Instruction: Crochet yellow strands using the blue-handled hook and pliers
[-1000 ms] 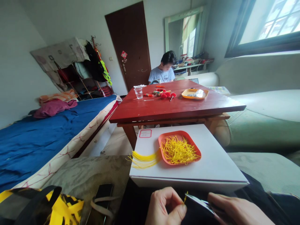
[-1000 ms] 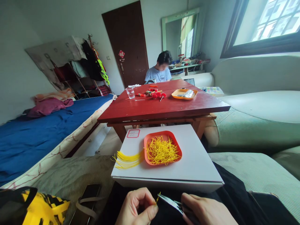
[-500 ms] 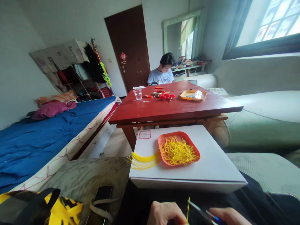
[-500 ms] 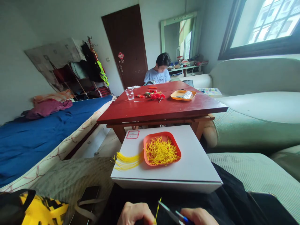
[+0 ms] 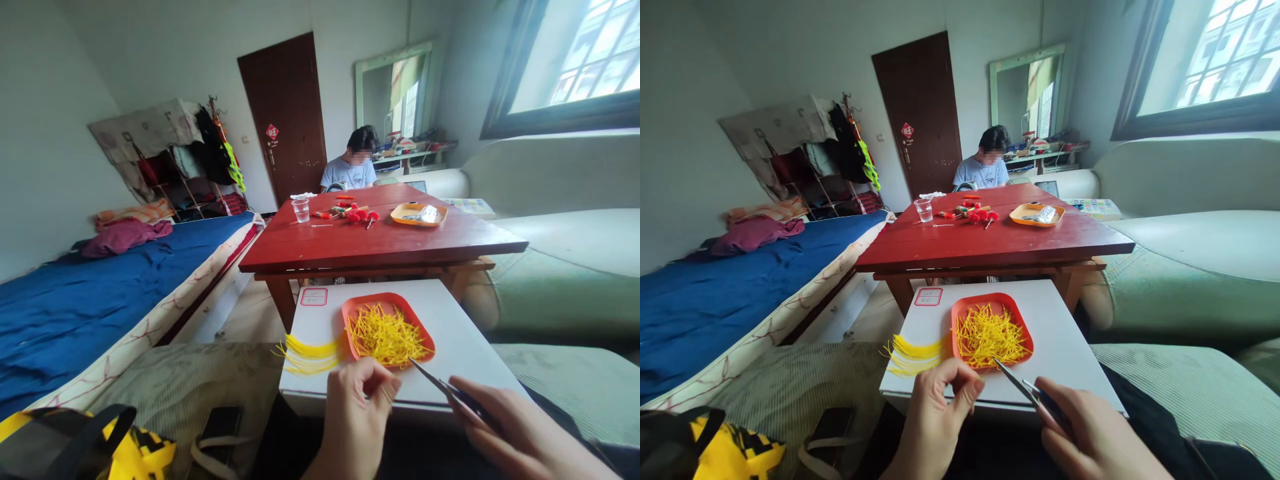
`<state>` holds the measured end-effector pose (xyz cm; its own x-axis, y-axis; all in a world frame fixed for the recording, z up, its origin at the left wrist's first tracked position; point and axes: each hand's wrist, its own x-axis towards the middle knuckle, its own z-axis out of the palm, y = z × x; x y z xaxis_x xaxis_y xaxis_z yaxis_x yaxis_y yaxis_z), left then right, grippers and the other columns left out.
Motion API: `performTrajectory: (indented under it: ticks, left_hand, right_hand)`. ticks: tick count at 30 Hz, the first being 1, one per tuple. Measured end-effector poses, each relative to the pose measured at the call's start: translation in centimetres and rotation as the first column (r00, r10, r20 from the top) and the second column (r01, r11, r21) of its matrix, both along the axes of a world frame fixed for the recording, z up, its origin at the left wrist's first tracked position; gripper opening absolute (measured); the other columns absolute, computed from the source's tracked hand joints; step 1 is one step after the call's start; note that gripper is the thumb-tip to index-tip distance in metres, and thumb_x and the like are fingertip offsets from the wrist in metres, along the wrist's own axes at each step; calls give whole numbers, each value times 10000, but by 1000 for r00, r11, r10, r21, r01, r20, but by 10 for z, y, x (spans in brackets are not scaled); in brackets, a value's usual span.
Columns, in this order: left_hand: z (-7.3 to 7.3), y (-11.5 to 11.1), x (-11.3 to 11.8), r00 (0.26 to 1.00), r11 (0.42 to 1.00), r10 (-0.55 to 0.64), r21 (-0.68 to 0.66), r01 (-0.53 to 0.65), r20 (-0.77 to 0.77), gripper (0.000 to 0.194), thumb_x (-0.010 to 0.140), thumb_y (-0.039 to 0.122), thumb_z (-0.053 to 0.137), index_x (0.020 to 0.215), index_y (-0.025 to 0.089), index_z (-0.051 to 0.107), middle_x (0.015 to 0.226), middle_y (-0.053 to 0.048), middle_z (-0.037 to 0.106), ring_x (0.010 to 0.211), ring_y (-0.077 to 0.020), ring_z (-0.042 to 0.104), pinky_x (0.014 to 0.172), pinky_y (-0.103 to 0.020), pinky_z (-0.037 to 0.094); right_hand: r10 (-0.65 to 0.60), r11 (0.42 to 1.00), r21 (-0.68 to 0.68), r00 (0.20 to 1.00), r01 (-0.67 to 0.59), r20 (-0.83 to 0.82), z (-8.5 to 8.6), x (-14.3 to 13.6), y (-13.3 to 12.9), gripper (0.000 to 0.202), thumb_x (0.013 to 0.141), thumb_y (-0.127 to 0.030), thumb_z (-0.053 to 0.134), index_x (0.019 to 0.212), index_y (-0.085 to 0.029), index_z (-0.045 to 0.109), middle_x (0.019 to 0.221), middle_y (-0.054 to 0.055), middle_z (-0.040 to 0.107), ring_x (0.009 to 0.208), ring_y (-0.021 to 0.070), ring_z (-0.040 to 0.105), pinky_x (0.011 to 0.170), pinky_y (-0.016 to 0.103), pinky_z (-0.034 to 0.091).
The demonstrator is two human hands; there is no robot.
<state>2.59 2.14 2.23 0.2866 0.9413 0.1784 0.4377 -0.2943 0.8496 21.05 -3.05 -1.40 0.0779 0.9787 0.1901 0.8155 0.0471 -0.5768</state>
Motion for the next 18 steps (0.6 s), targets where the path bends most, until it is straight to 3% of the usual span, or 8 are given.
performTrajectory:
  ticks: [3, 6, 9, 13, 15, 18]
  left_hand:
    - [-1, 24, 4, 976, 975, 44, 224, 4, -211, 172, 752, 147, 623, 585, 177, 651, 571, -14, 607, 589, -169, 538, 563, -257, 404]
    - [-4, 45, 11, 960, 959, 42, 281, 38, -275, 102, 670, 81, 686, 675, 178, 714, 649, -48, 644, 716, -222, 552, 656, -318, 438]
    - [-2, 54, 12, 945, 948, 64, 316, 43, -321, 89, 678, 118, 693, 747, 158, 731, 723, -67, 632, 770, -235, 541, 721, -353, 439]
    - [8, 58, -23, 926, 938, 159, 346, -34, -341, 132, 774, 118, 580, 812, 156, 700, 826, -55, 606, 795, -184, 541, 753, -309, 427]
    - [12, 59, -49, 899, 940, 203, 335, -67, -388, 145, 755, 83, 567, 710, 162, 679, 767, -45, 610, 785, -198, 532, 740, -326, 411]
    - [14, 54, -78, 867, 962, 174, 269, -48, -467, 163, 720, 78, 584, 610, 175, 654, 690, -27, 627, 739, -200, 537, 678, -314, 412]
  right_hand:
    - [11, 995, -102, 963, 16, 268, 18, 16, 16, 448, 755, -326, 344, 1051, -119, 608, 928, 151, 719, 800, 301, 670, 688, 394, 522]
    - [-45, 959, -224, 874, 173, 484, 40, 28, 34, 384, 806, -287, 337, 1073, -134, 567, 1091, 166, 659, 935, 318, 640, 720, 406, 508]
    - [-56, 946, -234, 826, 224, 561, 54, 29, 52, 303, 832, -239, 337, 997, -113, 557, 980, 180, 671, 898, 315, 649, 697, 389, 485]
    - [-34, 958, -218, 832, 184, 553, 57, 23, 70, 293, 845, -227, 295, 903, -112, 558, 884, 195, 672, 834, 337, 657, 610, 373, 446]
    - [-22, 961, -223, 845, 166, 535, 54, 19, 76, 327, 859, -248, 267, 893, -117, 564, 865, 193, 677, 809, 340, 662, 581, 365, 431]
    - [-30, 956, -238, 861, 173, 508, 49, 15, 79, 371, 875, -306, 257, 856, -125, 580, 843, 183, 669, 775, 334, 669, 571, 359, 429]
